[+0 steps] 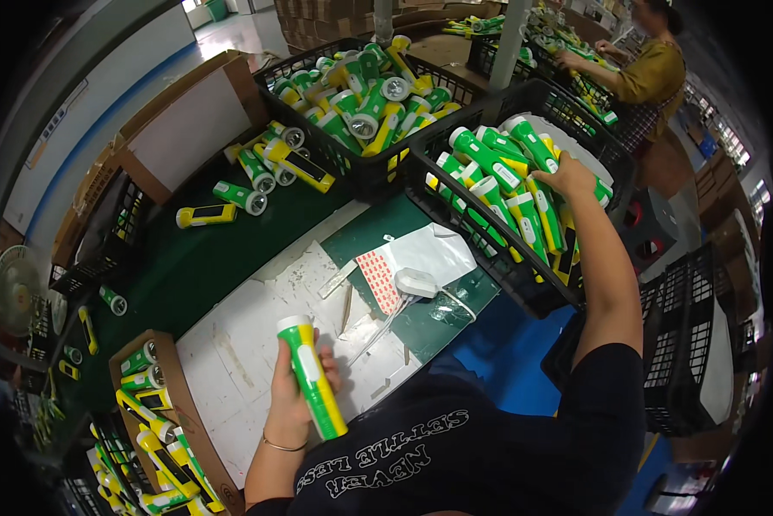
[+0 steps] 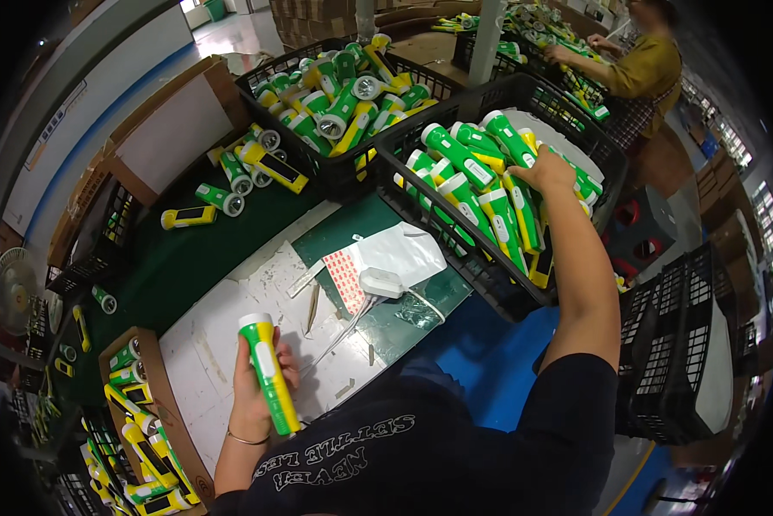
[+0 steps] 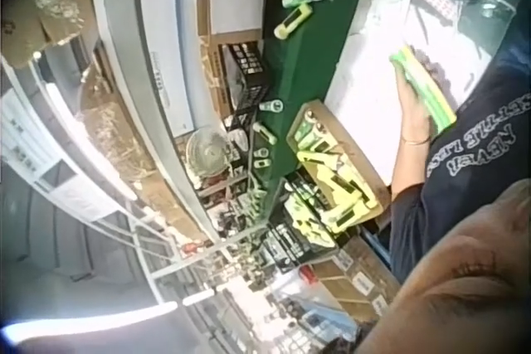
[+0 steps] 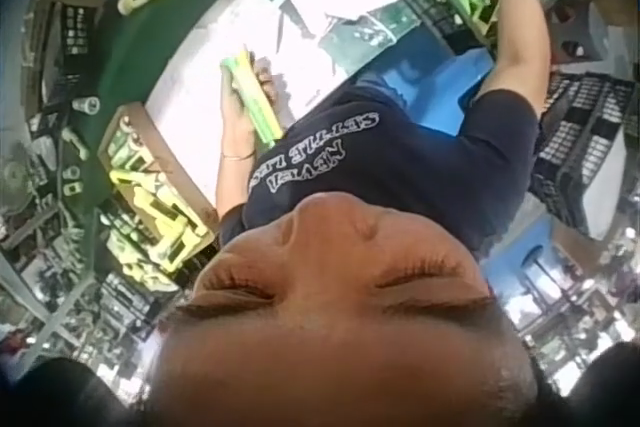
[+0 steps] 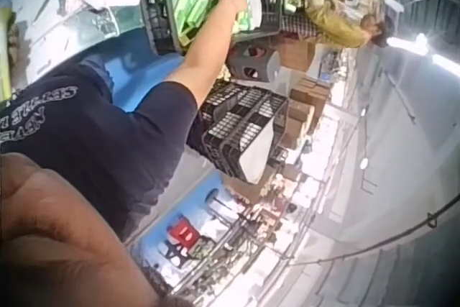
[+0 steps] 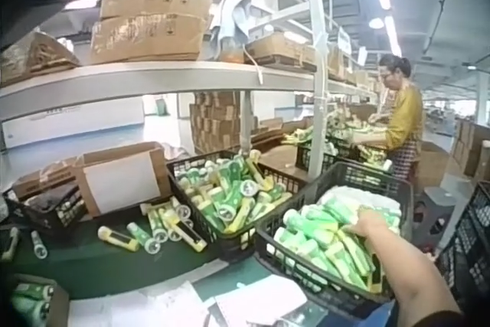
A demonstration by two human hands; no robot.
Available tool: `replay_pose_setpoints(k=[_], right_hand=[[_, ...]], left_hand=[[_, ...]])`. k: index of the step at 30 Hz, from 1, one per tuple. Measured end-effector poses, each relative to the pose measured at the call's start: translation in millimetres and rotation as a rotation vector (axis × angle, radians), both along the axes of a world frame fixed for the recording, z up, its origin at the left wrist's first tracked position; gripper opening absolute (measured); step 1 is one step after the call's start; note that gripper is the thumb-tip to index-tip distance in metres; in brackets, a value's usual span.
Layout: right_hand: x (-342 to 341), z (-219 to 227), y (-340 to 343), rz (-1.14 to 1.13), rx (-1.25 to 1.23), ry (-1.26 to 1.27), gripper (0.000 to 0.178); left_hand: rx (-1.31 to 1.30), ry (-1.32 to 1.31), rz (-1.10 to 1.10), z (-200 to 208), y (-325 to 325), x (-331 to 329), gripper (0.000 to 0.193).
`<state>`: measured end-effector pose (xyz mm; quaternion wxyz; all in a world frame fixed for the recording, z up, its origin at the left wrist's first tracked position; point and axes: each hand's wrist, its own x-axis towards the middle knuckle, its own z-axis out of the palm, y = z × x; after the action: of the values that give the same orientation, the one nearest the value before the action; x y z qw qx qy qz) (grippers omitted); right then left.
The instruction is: Assemble and label portable flashlights on a production line.
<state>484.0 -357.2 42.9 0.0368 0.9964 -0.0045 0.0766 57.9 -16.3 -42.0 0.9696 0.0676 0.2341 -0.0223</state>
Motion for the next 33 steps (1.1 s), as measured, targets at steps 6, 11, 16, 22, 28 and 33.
replay_pose_setpoints(k=[6, 11, 16, 22, 28, 33], right_hand=[[-51.8, 37.4, 71.9, 0.483, 0.367, -0.314, 0.049], [-166.1, 45.8, 138.3, 0.984, 0.507, -0.125, 0.036], [-239.6, 23.3, 181.2, 1.337, 0.372, 0.355, 0.023], [-278.4, -27.6, 211.8, 1.573, 0.513, 0.524, 0.017], [-304.6, -31.6, 219.6, 1.566, 0.512, 0.417, 0.017], [-314.8, -37.1, 224.1, 1.588, 0.583, 0.262, 0.014]], left_hand=[[0.098, -0.088, -0.048, -11.6, -8.5, -12.8, 0.048], [0.308, 0.137, 0.065, -11.0, -17.5, -4.5, 0.042], [0.348, -0.005, 0.246, -11.3, 3.1, -11.7, 0.036], [0.363, -0.071, 0.304, -6.7, 8.9, -15.8, 0.035], [0.486, -0.046, 0.305, -2.5, 12.8, -12.6, 0.033], [0.528, -0.022, 0.346, -4.6, 11.8, -7.0, 0.034]])
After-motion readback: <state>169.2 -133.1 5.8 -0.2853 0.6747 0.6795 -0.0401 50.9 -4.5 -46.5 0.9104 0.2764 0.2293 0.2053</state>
